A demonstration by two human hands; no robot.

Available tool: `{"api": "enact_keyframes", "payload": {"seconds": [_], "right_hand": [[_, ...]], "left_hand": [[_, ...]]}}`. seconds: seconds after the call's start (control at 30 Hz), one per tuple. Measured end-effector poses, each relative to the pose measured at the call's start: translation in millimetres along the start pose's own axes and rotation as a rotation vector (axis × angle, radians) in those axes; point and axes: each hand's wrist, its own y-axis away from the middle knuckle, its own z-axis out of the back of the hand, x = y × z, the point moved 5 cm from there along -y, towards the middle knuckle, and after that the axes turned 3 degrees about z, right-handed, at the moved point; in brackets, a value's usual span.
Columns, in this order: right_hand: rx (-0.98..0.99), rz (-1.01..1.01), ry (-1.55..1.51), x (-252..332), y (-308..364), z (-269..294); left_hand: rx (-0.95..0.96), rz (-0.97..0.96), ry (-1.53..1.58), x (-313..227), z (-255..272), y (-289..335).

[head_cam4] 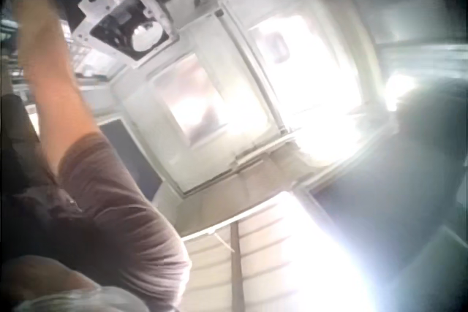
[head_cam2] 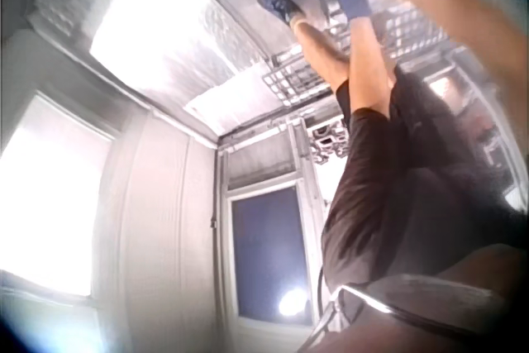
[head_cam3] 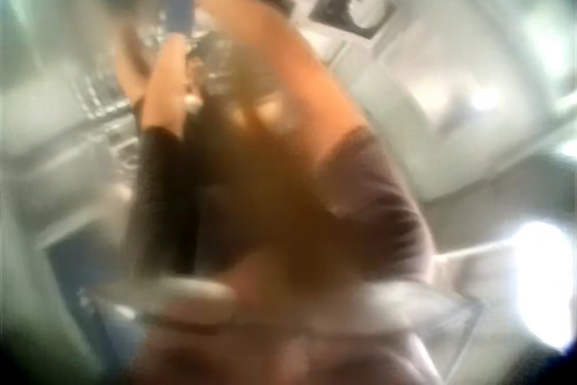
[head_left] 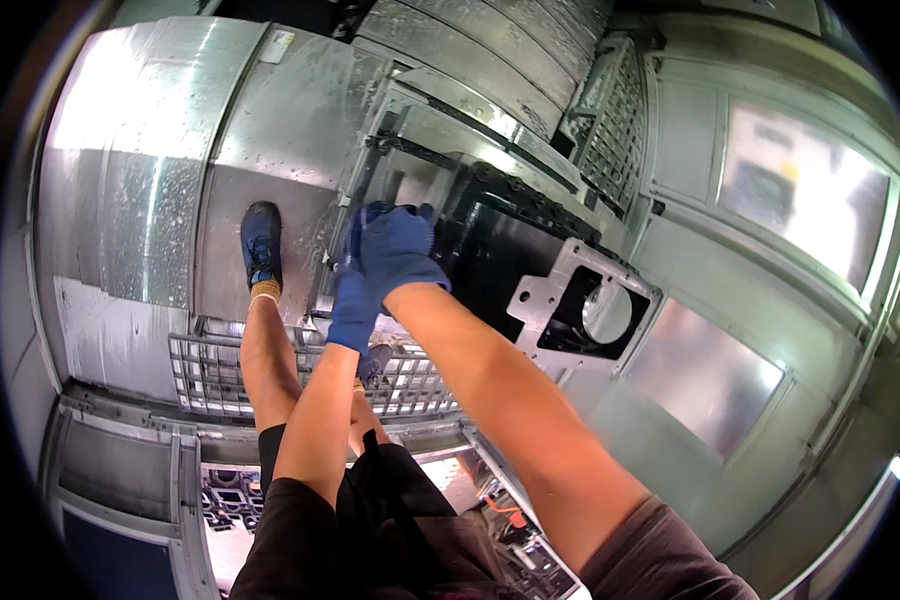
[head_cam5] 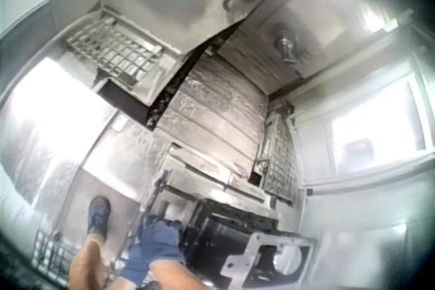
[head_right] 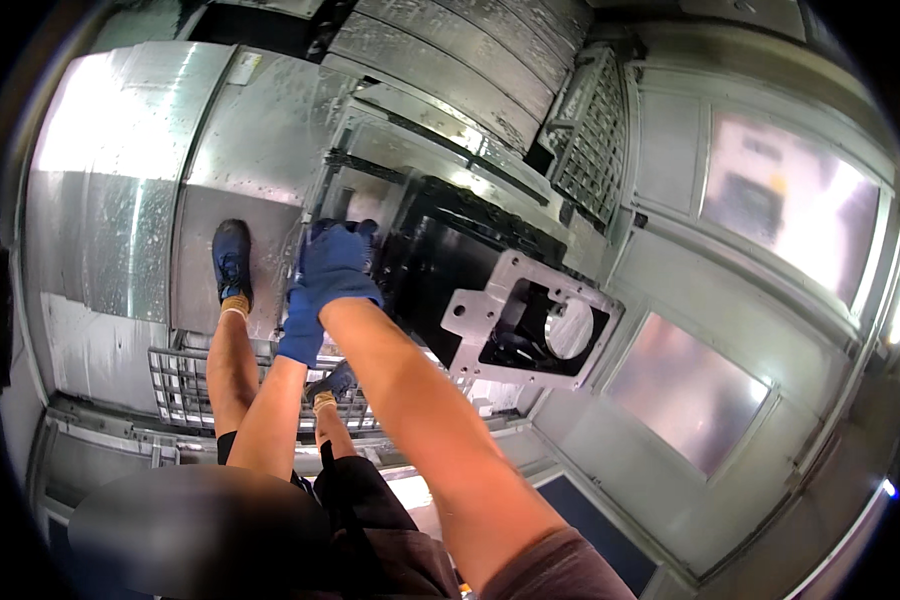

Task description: The person uses an air hose to clean a metal casting, then lifts the part and places it into a CNC machine, where they secure it with a wrench.

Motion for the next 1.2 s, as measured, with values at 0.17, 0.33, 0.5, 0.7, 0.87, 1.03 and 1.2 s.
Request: {"api": "enact_keyframes", "payload": {"seconds": [0.17,0.33,0.5,0.7,0.87,1.03,1.2], "right_hand": [[0.008,-0.095,-0.045,15.5,-4.2,4.5],[-0.121,-0.094,-0.102,-6.5,-5.3,-3.1],[-0.155,-0.002,-0.15,-17.7,9.4,13.0],[-0.029,-0.03,-0.239,-31.5,6.8,14.7],[-0.104,0.004,-0.201,-52.0,18.8,8.7],[-0.057,-0.14,-0.127,-40.5,51.5,72.3],[0.228,-0.29,-0.055,-51.6,46.4,41.4]], "left_hand": [[-0.012,0.197,-0.003,45.1,38.8,15.1],[-0.087,0.291,0.162,-46.8,-11.7,22.9],[0.144,0.162,0.708,-51.5,-21.2,-8.4],[0.143,0.085,0.305,-87.0,-38.0,0.5],[0.096,-0.144,-0.224,-69.1,-33.0,-12.9],[-0.037,-0.203,-0.566,-54.3,-6.1,-22.5],[-0.082,-0.336,-0.891,-99.1,-33.8,-7.1]]}}
